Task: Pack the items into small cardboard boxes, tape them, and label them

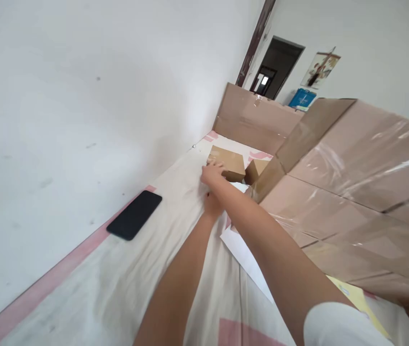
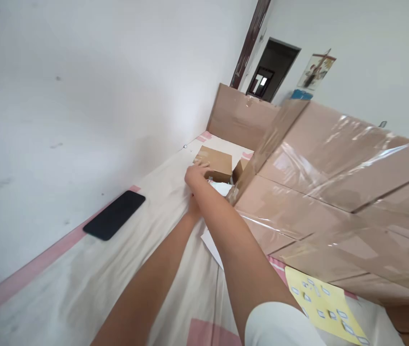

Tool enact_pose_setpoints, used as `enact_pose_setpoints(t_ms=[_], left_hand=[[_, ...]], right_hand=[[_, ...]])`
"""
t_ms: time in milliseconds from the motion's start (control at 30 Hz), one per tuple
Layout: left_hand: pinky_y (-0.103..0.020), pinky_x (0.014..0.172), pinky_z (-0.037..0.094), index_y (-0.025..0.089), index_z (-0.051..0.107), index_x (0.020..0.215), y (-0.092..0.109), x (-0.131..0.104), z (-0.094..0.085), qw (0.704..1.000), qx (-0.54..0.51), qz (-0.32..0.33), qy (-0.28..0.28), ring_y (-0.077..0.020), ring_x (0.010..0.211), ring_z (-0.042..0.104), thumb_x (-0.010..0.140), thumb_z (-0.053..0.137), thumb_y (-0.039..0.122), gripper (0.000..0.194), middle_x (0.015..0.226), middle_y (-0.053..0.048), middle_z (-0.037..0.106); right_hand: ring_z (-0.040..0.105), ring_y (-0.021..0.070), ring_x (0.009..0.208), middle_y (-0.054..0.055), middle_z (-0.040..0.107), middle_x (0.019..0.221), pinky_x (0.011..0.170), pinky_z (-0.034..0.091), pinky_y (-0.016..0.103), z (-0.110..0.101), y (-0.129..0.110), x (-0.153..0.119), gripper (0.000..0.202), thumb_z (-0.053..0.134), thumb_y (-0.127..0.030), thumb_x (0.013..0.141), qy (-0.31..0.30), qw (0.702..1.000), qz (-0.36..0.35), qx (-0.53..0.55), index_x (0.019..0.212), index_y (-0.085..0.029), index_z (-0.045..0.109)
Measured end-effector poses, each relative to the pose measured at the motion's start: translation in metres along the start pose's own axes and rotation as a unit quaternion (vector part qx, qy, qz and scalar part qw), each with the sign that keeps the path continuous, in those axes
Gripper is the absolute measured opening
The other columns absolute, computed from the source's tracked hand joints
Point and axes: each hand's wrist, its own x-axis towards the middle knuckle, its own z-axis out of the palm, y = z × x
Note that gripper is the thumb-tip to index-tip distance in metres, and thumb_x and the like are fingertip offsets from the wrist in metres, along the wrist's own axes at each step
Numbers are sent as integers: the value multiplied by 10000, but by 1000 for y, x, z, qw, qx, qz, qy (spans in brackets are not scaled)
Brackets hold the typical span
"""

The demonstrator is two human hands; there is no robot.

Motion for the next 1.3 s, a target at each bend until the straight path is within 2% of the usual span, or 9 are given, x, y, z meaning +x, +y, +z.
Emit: enact_pose_setpoints(t_ms=[133, 267, 400, 567, 733, 867, 1033, 1167, 1300], left_hand=[[-450, 1000, 555, 165, 656, 1230, 3, 4, 1, 997, 65, -29, -15, -237, 1151, 645, 1009, 596, 376, 311, 1301, -125, 642], [-443, 947, 572, 168, 648, 1220, 4, 8, -21, 994, 84, -66, 13, -225, 1072, 669, 980, 643, 408, 340, 1223, -103, 671], [-477, 984, 519, 175, 640, 1232, 0, 5, -66, 984, 90, -105, 109, -248, 1080, 662, 1037, 507, 429, 347, 1180, -106, 674], [-515, 1115, 363, 173, 686, 1154, 3, -7, -113, 946, 98, -143, 275, -375, 1388, 455, 1044, 398, 343, 353, 1466, -217, 466], [-530, 1138, 367, 174, 684, 1099, 5, -5, -133, 923, 64, -178, 335, -307, 1305, 516, 1031, 481, 384, 300, 1380, -143, 559], [-521, 1037, 504, 176, 593, 1306, -7, 3, -139, 927, 21, -224, 301, -272, 1201, 606, 982, 615, 453, 427, 1339, -114, 608], [-484, 987, 555, 177, 627, 1272, -20, 8, -136, 956, -27, -216, 197, -250, 1144, 649, 981, 634, 426, 383, 1292, -108, 646], [-503, 1027, 533, 183, 634, 1274, -22, 9, -134, 967, -62, -178, 173, -255, 1180, 638, 988, 624, 425, 375, 1318, -110, 643], [-503, 1026, 534, 182, 637, 1266, -19, 14, -134, 962, -100, -176, 182, -257, 1183, 635, 975, 647, 409, 370, 1315, -108, 643]], right_hand=[[306, 459, 1479, 242, 421, 1562, 1103, 290, 753, 0, 13, 19, 646, 726, -360, 880, 24, 996, 70, 54, 1446, -114, 533], [358, 471, 1430, 296, 399, 1564, 1097, 340, 694, -14, 30, 9, 744, 605, -325, 932, 98, 986, 72, 114, 1574, -42, 359], [372, 374, 1459, 225, 351, 1631, 1193, 316, 519, -41, 35, -6, 723, 440, -280, 980, 197, 962, 51, 183, 1631, -46, 230], [441, 310, 1441, 205, 491, 1550, 1209, 325, 454, -69, 29, -26, 716, 336, -264, 971, 265, 922, 22, 281, 1629, -13, 208], [452, 246, 1457, 163, 481, 1584, 1228, 324, 386, -54, 32, -68, 703, 382, -295, 937, 282, 894, -39, 346, 1593, -43, 352], [449, 244, 1462, 135, 486, 1587, 1228, 332, 424, -17, 46, -98, 699, 429, -306, 910, 271, 882, -51, 381, 1581, -112, 400], [466, 245, 1451, 132, 489, 1583, 1206, 354, 452, 23, 66, -107, 634, 390, -363, 926, 238, 876, -12, 419, 1525, -171, 462], [625, 279, 1226, 144, 694, 1322, 1087, 463, 446, 31, 76, -100, 503, 408, -438, 907, 204, 875, 9, 439, 1249, -176, 667], [657, 275, 1101, 112, 747, 1180, 1020, 495, 422, 29, 80, -103, 433, 464, -461, 863, 198, 864, -1, 462, 1105, -192, 703]])
